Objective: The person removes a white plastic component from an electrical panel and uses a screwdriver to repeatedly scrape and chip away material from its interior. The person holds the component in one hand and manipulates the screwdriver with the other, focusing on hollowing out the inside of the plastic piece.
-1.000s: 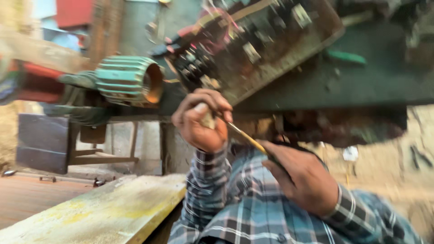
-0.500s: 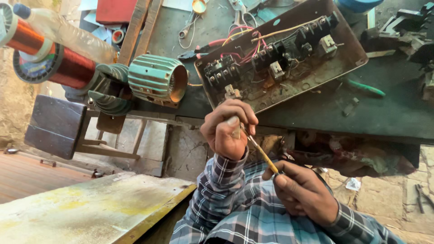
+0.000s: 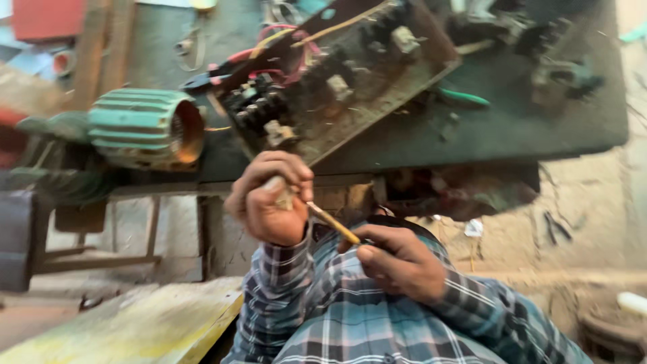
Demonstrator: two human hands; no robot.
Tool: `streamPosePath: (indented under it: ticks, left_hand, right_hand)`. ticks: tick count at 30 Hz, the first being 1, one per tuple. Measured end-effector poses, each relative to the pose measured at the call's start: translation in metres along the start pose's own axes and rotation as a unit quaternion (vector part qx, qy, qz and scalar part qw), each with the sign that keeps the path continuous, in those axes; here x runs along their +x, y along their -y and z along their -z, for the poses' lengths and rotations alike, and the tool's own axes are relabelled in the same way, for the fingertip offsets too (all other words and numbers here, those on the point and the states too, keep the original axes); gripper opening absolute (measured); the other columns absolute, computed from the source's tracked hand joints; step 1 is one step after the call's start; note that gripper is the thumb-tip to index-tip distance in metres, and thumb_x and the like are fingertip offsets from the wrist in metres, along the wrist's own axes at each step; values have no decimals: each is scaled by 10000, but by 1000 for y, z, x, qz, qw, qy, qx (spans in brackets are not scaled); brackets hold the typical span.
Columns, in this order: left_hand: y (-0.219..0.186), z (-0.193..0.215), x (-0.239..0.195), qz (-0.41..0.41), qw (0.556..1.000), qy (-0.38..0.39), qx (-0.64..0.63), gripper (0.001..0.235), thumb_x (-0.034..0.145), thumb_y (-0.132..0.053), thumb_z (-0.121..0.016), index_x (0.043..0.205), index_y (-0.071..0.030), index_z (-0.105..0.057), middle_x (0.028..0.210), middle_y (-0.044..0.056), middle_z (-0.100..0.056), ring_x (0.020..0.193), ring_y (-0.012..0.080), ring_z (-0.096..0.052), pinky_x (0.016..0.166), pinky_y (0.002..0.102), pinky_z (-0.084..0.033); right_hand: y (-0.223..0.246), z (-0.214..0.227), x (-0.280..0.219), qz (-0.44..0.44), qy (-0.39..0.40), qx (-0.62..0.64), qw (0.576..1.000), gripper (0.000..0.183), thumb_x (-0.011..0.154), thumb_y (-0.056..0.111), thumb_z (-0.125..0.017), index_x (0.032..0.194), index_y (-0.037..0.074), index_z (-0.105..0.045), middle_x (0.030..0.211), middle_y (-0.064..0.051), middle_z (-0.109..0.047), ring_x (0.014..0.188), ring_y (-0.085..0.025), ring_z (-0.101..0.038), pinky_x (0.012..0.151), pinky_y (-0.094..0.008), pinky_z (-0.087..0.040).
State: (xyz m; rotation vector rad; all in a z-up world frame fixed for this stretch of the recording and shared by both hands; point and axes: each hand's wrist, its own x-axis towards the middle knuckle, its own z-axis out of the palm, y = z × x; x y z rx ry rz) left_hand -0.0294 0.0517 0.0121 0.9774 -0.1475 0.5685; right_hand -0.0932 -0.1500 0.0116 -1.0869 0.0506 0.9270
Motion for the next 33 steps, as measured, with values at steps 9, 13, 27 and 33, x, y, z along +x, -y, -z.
streamPosePath:
  ticks: [9, 13, 27, 33]
  left_hand:
    - [5, -4, -9, 10, 999, -30, -19, 261, 916, -78, -486, 842, 159, -565, 874, 300, -595, 535, 206, -500, 460, 265, -430]
    - [3, -4, -11, 38, 998, -51, -25, 269, 941, -84, -482, 838, 150, -566, 823, 298, -597, 535, 195, -486, 455, 257, -415]
    - [2, -3, -13, 88, 988, -99, -82, 245, 971, -71, -462, 891, 131, -574, 899, 272, -609, 582, 202, -494, 515, 297, -434]
    - [8, 3, -14, 124, 967, -140, -171, 222, 1015, -100, -470, 950, 91, -562, 908, 229, -605, 729, 246, -556, 534, 334, -492]
  right_hand:
    - [-8, -5, 1, 129, -68, -228, 963, 289, 1024, 214, -601, 1186, 10, -726, 620, 17, -529, 534, -53, -455, 490, -248, -383]
    - [-5, -9, 2, 130, -83, -258, 954, 274, 1006, 185, -613, 1188, 13, -724, 576, 8, -489, 507, -62, -426, 476, -258, -363]
    - [0, -12, 6, 169, -94, -344, 919, 267, 981, 119, -615, 1218, 22, -691, 587, -32, -467, 508, -106, -447, 498, -275, -396]
    - [-1, -12, 11, 230, -103, -409, 877, 270, 978, 122, -634, 1224, 14, -665, 649, -66, -543, 551, -100, -542, 531, -278, -445]
